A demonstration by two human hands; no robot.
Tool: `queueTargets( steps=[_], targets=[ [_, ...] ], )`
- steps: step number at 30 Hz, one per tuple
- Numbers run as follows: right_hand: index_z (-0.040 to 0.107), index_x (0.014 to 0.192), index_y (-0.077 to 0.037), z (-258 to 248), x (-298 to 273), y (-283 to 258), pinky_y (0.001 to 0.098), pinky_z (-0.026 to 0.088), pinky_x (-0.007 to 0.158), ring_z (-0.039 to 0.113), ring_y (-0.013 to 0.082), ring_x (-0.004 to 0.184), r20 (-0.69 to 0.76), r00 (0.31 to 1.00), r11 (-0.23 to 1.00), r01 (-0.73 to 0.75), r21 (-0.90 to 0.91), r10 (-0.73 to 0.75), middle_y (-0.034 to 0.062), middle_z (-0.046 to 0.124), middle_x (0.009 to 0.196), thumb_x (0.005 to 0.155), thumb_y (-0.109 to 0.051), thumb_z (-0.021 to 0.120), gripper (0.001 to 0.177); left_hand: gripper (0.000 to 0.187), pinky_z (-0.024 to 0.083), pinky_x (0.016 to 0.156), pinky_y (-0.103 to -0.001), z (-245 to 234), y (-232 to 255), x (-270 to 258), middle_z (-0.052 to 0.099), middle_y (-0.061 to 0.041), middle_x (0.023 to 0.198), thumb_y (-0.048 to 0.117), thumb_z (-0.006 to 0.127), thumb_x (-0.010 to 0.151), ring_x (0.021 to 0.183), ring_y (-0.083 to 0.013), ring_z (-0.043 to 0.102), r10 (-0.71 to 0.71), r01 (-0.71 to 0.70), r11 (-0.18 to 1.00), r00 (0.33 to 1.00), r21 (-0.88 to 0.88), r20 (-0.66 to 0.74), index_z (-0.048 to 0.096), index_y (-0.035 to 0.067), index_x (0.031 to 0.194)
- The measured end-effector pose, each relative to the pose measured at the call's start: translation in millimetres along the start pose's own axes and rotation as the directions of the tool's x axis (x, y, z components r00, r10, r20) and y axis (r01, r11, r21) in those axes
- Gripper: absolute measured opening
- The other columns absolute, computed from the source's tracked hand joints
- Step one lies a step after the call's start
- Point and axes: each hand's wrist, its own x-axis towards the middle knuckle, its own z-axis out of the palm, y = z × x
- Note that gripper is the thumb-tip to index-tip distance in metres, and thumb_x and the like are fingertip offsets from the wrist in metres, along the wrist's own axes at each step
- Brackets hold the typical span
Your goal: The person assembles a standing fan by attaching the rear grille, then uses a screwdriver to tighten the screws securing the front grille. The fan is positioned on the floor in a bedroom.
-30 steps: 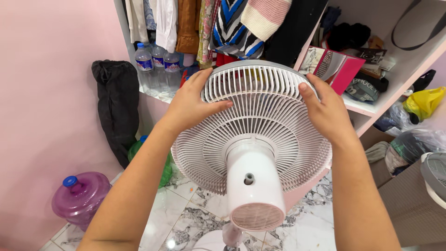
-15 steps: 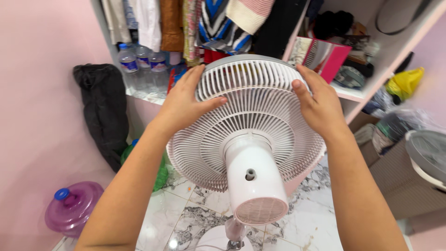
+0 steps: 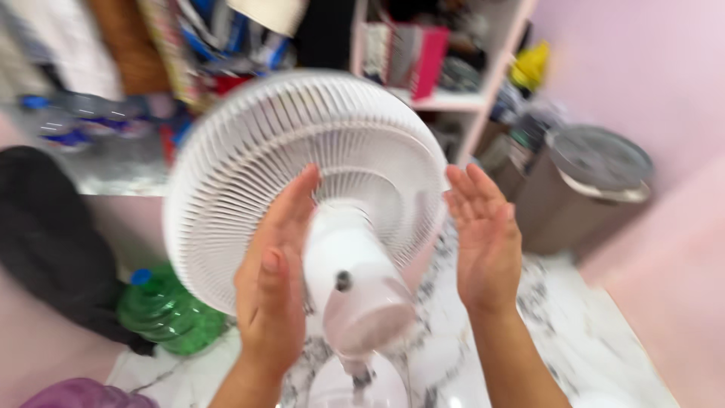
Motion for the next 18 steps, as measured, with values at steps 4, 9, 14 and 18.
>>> queueTargets(
  steps=[4, 9, 14, 18],
  targets=[
    [0.040, 0.151, 0.001, -17.9, -37.6, -29.3, 0.0504, 0.029, 0.124, 0.041, 0.0372, 0.147, -0.232, 0.937, 0.930, -0.179, 0.320, 0.260, 0.0252, 0.047, 0.153, 0.104, -0.056, 0.030, 0.075, 0.078, 0.018, 0.134, -0.053, 55.6, -20.9, -9.5, 0.030, -0.024, 0.171, 0.051, 0.039, 0.111, 0.163, -0.0380, 0.026, -0.172, 0.189, 0.910, 0.982, -0.370, 0.079, 0.027, -0.009, 0.160],
    [0.044, 0.145, 0.001, -64.4, -68.8, -67.0, 0.0524, 0.032, 0.118, 0.044, 0.0414, 0.142, -0.467, 0.767, 0.865, -0.225, 0.448, 0.441, 0.0264, 0.048, 0.149, 0.101, -0.055, 0.024, 0.074, 0.074, 0.017, 0.133, -0.052, 130.1, -44.4, -32.3, 0.027, -0.025, 0.172, 0.045, 0.036, 0.111, 0.163, -0.0383, 0.024, -0.219, 0.278, 0.828, 0.960, -0.487, 0.175, 0.025, -0.010, 0.160],
    [0.041, 0.147, 0.000, -134.2, -123.1, -131.4, 0.0518, 0.035, 0.115, 0.046, 0.0418, 0.141, -0.668, 0.598, 0.889, -0.194, 0.415, 0.443, 0.0261, 0.046, 0.152, 0.101, -0.052, 0.022, 0.072, 0.071, 0.024, 0.123, -0.047, 231.9, -87.6, -61.7, 0.033, -0.023, 0.167, 0.044, 0.026, 0.108, 0.157, -0.0328, 0.031, -0.469, 0.580, 0.690, 0.814, -0.433, 0.342, 0.027, -0.008, 0.157],
    [0.039, 0.148, 0.002, -196.3, -163.1, -190.8, 0.0513, 0.038, 0.115, 0.048, 0.0407, 0.140, -0.787, 0.519, 0.941, -0.130, 0.313, 0.334, 0.0280, 0.047, 0.152, 0.101, -0.050, 0.021, 0.073, 0.074, 0.029, 0.117, -0.043, 334.0, -120.7, -95.0, 0.039, -0.021, 0.162, 0.048, 0.021, 0.104, 0.152, -0.0287, 0.036, -0.630, 0.781, 0.465, 0.622, -0.416, 0.465, 0.030, -0.006, 0.154]
  ],
)
